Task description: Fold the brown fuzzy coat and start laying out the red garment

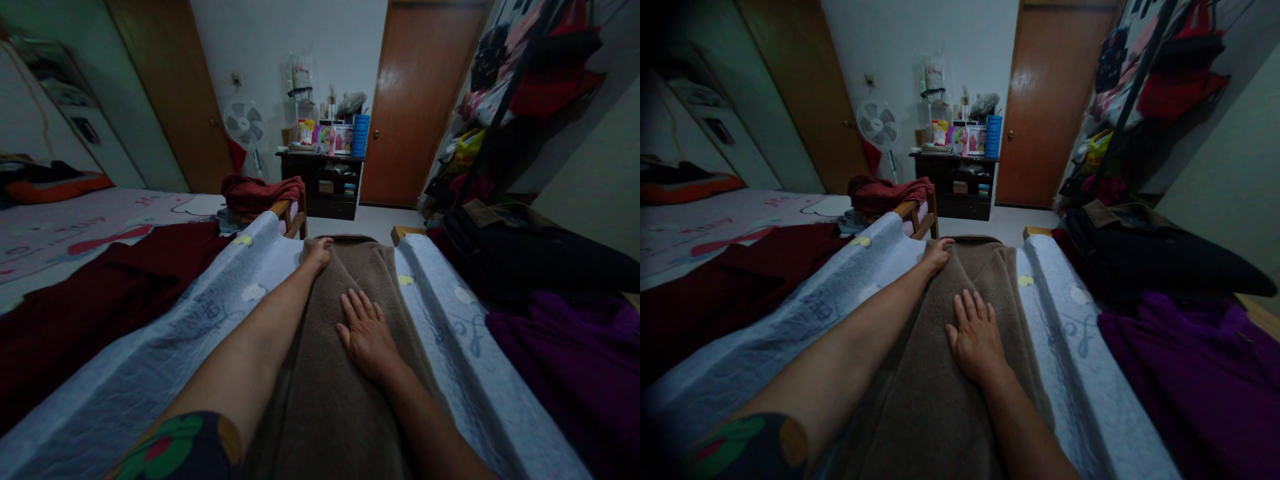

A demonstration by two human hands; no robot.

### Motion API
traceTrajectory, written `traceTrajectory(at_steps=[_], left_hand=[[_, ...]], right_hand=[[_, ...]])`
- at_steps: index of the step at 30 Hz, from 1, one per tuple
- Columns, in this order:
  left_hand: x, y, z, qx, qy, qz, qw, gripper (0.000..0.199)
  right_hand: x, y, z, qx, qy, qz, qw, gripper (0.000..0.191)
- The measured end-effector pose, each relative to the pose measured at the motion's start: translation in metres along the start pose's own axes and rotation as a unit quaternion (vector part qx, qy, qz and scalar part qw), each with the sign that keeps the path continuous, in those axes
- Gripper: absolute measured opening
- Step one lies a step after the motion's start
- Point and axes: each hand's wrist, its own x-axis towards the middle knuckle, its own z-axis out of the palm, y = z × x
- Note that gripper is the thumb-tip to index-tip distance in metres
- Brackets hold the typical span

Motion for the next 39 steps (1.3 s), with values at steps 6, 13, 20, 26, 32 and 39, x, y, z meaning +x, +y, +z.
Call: traceTrajectory(at_steps=[6, 13, 20, 26, 32, 39], left_hand=[[-0.033, 0.002, -0.002, 0.192, -0.075, 0.085, 0.975, 0.035], [-0.123, 0.018, -0.027, 0.451, -0.177, 0.28, 0.829, 0.048], [-0.19, -0.004, -0.029, 0.426, -0.151, 0.272, 0.85, 0.045], [-0.202, -0.009, -0.024, 0.481, -0.118, 0.279, 0.823, 0.046], [-0.208, 0.001, -0.026, 0.5, -0.128, 0.273, 0.812, 0.048], [-0.201, 0.011, -0.024, 0.485, -0.173, 0.216, 0.829, 0.048]], right_hand=[[0.0, 0.001, 0.001, 0.001, 0.002, 0.001, 1.0, 0.063], [-0.002, -0.001, -0.001, -0.007, 0.014, -0.002, 1.0, 0.062], [-0.012, 0.0, 0.002, -0.014, 0.032, -0.021, 0.999, 0.062], [-0.037, 0.001, 0.0, -0.01, 0.015, -0.048, 0.999, 0.061], [-0.07, -0.015, -0.014, 0.042, -0.065, -0.065, 0.995, 0.068], [-0.108, -0.051, -0.024, 0.037, -0.11, -0.039, 0.993, 0.089]])
